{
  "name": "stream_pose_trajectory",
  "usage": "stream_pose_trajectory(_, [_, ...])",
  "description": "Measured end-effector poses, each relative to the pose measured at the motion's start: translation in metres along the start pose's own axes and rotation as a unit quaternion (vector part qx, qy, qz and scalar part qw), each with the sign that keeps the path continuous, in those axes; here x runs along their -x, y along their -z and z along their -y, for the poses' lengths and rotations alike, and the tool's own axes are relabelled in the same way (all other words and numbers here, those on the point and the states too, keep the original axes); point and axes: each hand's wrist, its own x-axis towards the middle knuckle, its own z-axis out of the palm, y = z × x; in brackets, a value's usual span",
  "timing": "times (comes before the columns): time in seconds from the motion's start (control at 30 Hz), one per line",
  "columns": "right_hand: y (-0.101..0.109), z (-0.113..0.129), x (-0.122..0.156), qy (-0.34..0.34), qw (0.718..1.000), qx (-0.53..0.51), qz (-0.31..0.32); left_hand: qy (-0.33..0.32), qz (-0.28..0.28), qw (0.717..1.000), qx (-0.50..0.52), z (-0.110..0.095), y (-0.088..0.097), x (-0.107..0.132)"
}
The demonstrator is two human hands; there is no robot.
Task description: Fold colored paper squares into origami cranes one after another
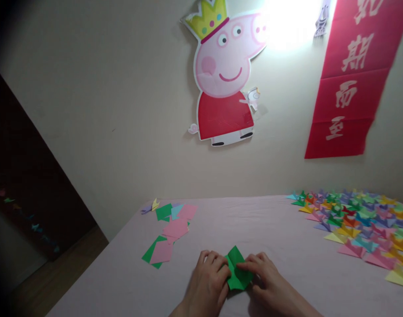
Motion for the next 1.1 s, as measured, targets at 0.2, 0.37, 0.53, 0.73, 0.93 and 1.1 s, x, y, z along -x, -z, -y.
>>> stream_pose_trajectory(0.2, [0.01,-0.019,0.0,0.026,0.998,0.057,0.012,-0.023,-0.012,1.0,-0.01,0.009,-0.01,0.008])
stream_pose_trajectory(0.37, [0.018,-0.01,-0.011,0.088,0.991,0.098,0.021,-0.017,-0.042,0.997,0.066,0.015,-0.015,0.009])
stream_pose_trajectory(0.53, [0.018,-0.001,-0.035,0.083,0.991,0.085,0.064,0.047,-0.062,0.991,0.105,0.013,-0.019,0.014])
stream_pose_trajectory(0.73, [-0.003,-0.003,-0.051,0.003,0.993,0.121,-0.004,0.012,-0.132,0.988,-0.08,0.01,-0.04,0.027])
stream_pose_trajectory(0.93, [-0.015,-0.007,-0.057,-0.021,0.989,0.145,-0.033,-0.038,-0.126,0.977,-0.166,0.008,-0.085,0.031])
stream_pose_trajectory(1.1, [-0.017,-0.01,-0.058,-0.029,0.989,0.139,-0.028,-0.024,-0.138,0.977,-0.16,0.008,-0.084,0.033])
